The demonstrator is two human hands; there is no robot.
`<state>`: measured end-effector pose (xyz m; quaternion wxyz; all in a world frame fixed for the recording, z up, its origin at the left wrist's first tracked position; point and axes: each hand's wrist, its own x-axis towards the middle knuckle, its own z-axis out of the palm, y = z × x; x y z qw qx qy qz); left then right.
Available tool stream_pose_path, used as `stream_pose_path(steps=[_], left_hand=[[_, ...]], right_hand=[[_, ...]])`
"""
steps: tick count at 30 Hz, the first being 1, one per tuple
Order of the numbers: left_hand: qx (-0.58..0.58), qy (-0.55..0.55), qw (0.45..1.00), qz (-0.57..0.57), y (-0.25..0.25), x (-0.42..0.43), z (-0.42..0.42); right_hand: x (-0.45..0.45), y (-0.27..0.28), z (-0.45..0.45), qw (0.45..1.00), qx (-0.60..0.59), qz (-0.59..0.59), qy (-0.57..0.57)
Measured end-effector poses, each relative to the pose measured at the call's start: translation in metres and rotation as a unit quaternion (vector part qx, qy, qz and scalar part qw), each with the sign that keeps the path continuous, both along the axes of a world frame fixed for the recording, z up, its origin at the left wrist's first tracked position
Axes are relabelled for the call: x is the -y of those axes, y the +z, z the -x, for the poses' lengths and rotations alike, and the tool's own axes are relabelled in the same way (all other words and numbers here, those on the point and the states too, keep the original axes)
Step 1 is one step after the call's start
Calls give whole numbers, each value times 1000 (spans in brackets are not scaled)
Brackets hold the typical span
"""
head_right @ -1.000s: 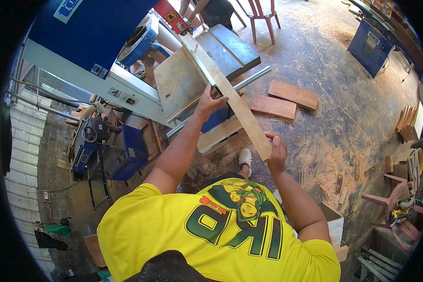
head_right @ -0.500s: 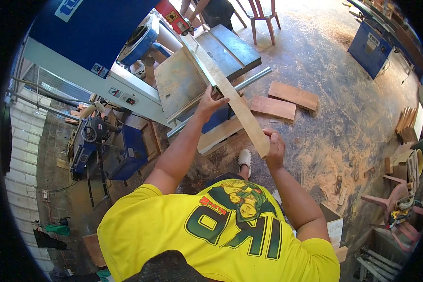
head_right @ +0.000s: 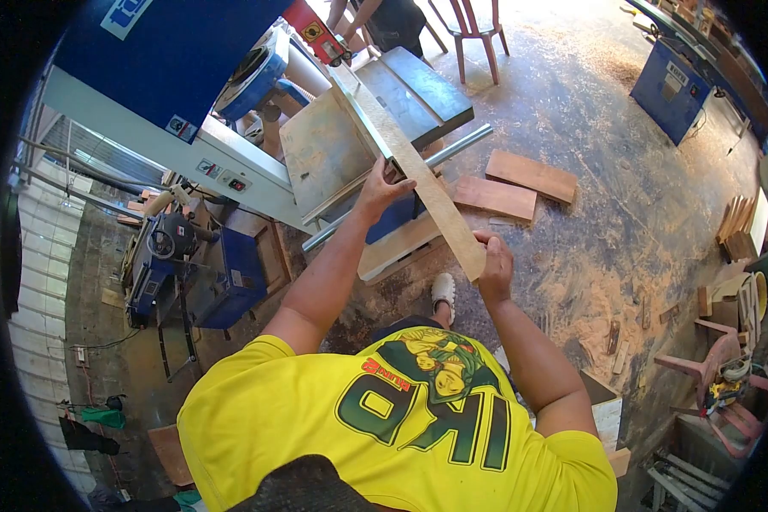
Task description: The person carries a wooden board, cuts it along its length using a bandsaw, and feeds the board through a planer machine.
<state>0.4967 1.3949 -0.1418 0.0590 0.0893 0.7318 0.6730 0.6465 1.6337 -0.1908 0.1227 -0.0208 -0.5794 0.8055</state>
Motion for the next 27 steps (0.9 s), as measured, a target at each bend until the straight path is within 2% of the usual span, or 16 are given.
stream_pose_path(steps=[11, 19, 27], left_hand=[[6, 15, 999, 27, 2, 0, -1], [29, -14, 999, -27, 23, -8, -11], [20, -6, 1000, 2, 3, 0, -1]], right_hand=[[3, -3, 6, 1000, 3, -6, -4], [8, 0, 11, 1000, 1, 10, 2], [10, 2, 17, 1000, -12, -11, -6]])
